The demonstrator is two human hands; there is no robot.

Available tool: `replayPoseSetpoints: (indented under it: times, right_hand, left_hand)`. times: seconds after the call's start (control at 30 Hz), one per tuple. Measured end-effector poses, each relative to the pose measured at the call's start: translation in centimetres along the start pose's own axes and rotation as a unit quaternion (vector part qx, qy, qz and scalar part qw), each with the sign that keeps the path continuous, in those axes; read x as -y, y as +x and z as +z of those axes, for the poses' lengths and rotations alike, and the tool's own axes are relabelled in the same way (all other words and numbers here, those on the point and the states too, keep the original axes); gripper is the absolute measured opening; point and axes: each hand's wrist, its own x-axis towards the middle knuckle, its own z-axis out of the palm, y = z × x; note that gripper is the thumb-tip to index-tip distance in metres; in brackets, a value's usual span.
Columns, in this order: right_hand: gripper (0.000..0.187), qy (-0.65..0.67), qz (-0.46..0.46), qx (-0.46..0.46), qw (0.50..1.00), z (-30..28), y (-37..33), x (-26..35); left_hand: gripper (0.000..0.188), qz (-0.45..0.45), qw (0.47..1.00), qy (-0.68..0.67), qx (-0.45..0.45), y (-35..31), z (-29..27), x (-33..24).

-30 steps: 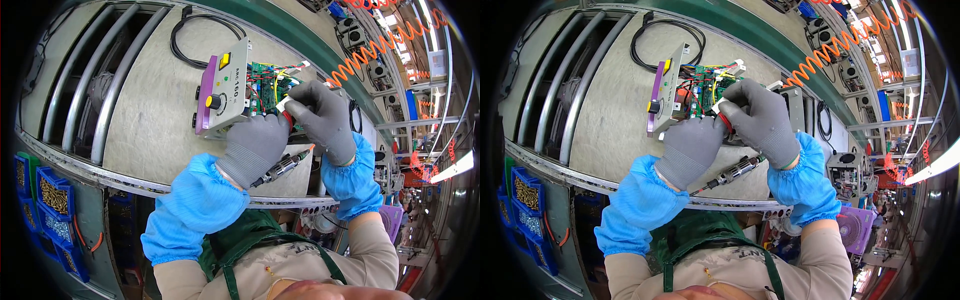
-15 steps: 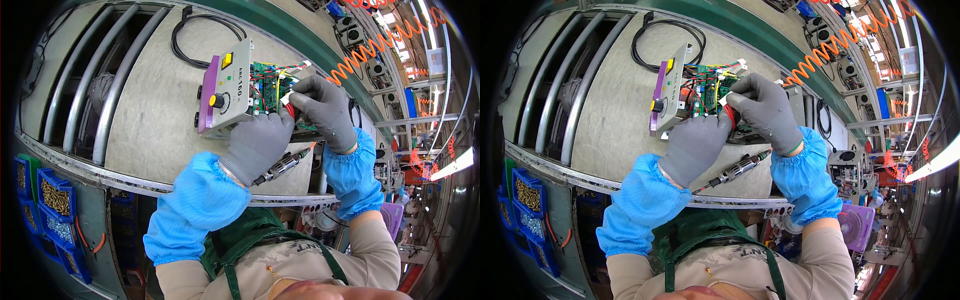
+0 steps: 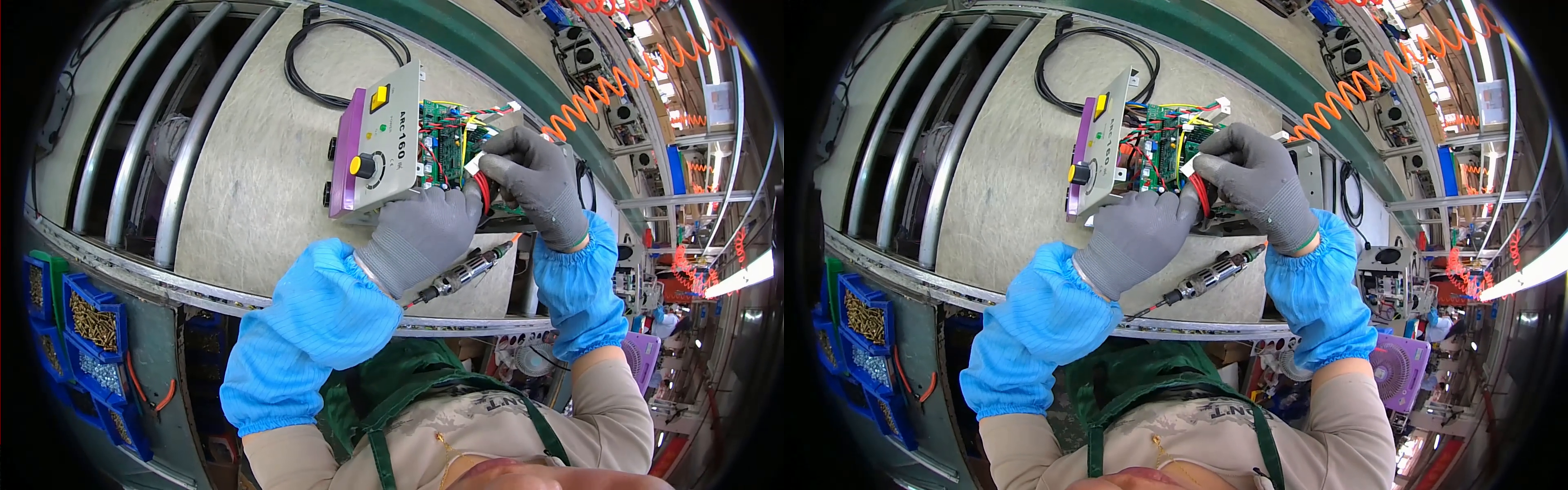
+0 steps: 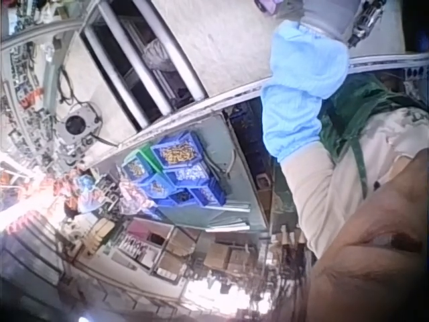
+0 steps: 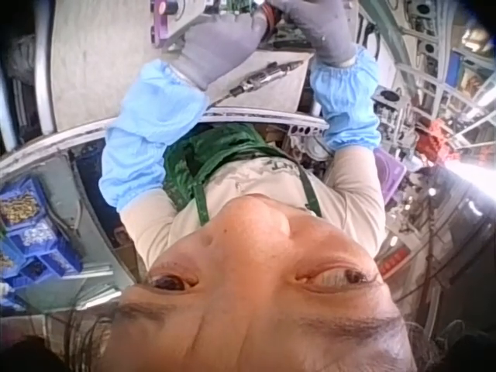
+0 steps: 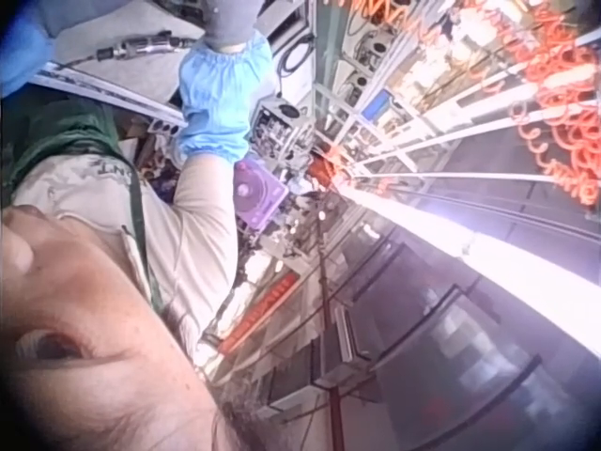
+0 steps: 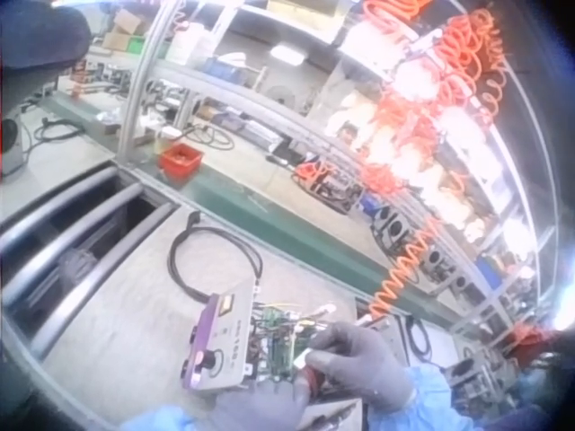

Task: Using an electric screwdriver and hands to assemble components into an electronic unit on an assembly line.

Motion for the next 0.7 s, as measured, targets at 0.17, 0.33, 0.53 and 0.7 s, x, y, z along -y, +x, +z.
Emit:
replayPoseSetpoints:
  times: [0.17,0.33,0.53,0.7]
  right_hand:
    - [0.019,0.001,-0.009,0.003,1.000,0.1,-0.2,0.2]
    - [0.017,0.049,0.005,-0.015,0.999,-0.2,-0.6,-0.1]
    - [0.014,-0.006,-0.104,-0.064,0.993,0.4,-1.1,-0.4]
    - [0.014,-0.149,-0.112,-0.030,0.982,-0.4,-1.1,0.4]
  left_hand:
    - [0.026,0.010,1.000,0.000,0.004,-0.1,0.1,0.1]
    - [0.026,-0.014,0.998,-0.056,-0.001,-1.2,-1.2,-0.2]
    - [0.030,-0.214,0.921,-0.325,0.010,-5.1,-0.3,-2.9]
    - [0.030,-0.438,0.699,-0.566,0.024,-3.0,0.0,-2.9]
